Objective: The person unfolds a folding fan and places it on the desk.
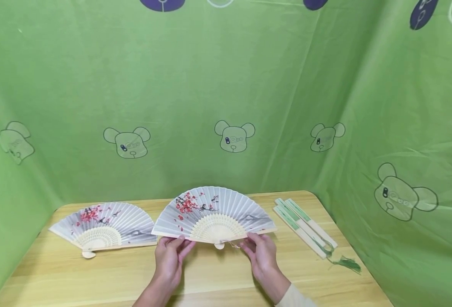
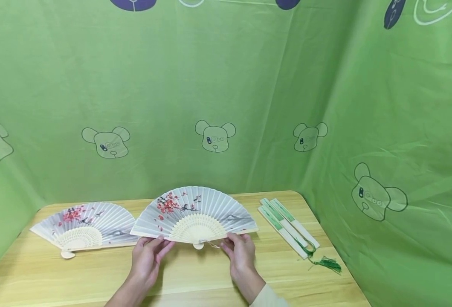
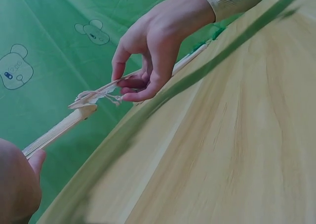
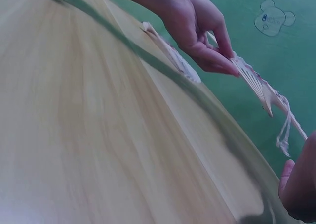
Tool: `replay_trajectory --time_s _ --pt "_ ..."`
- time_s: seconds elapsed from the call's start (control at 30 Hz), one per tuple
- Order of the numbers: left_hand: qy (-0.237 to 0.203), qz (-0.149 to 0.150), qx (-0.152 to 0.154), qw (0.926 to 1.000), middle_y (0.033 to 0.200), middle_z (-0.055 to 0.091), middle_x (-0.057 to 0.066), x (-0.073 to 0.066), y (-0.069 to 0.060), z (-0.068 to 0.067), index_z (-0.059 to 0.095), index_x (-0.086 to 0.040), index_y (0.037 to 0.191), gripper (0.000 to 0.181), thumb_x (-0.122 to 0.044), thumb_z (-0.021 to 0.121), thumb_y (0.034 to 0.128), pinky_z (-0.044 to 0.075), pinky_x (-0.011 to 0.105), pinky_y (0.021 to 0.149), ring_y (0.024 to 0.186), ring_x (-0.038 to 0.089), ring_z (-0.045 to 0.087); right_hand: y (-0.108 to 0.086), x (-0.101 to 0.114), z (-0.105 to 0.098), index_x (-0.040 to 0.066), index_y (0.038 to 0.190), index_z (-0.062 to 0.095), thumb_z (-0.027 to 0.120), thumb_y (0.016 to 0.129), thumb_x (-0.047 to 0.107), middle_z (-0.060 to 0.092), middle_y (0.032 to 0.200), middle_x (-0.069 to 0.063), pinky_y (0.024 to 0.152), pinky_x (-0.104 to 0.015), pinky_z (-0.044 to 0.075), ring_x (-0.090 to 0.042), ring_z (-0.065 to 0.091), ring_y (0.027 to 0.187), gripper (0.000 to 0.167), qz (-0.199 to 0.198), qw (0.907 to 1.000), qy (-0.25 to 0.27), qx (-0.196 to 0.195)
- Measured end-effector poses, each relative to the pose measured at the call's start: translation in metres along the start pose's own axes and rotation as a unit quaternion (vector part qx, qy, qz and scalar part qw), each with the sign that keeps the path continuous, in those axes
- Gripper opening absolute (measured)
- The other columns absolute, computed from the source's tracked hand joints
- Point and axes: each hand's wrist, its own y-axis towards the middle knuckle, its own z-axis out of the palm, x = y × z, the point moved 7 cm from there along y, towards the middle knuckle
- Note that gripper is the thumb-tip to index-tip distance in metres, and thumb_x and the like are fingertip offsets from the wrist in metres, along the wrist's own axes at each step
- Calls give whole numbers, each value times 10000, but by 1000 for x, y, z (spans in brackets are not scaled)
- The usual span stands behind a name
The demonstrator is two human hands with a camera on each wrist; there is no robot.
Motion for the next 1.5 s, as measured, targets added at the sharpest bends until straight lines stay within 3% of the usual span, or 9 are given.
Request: replay_trajectory --time_s 0.2,0.4,0.57,1.03,1.5 --pt "76 -27 -100 9999 1060 611 81 3 6 -5 380 71 1343 354 40 516 1017 652 318 990 906 147 673 8 3 -9 34 1124 464 588 1026 96 600 986 -10 957 -302 654 -155 629 940 170 -99 9999 -98 -96" --pt "247 -78 -245 9994 1020 632 97 5 11 -11 399 90 1330 362 40 543 1003 669 332 956 887 166 687 13 4 -13 -76 1252 477 584 1011 36 613 1057 -70 985 -288 657 -168 654 963 286 -184 9997 -85 -109" --pt "463 -133 -331 9983 981 674 106 7 16 -16 422 101 1300 343 23 570 1000 683 347 922 859 172 724 19 3 -15 -105 1307 462 575 1006 6 624 1088 -92 1003 -294 651 -172 675 973 340 -189 9997 -86 -109" --pt "987 -396 -257 9940 889 758 136 13 27 -30 482 172 1253 292 -49 505 1063 704 374 837 813 214 784 34 -3 -25 -122 1351 464 584 1007 10 654 1042 -108 990 -314 658 -184 692 954 388 -101 9996 -248 -24" --pt "1576 -599 -404 9849 939 744 211 10 40 -31 530 181 1223 264 -24 506 1059 709 379 794 762 240 787 46 -5 -34 -113 1223 486 569 1012 1 701 913 -123 926 -337 685 -199 750 860 253 7 9995 -322 29"
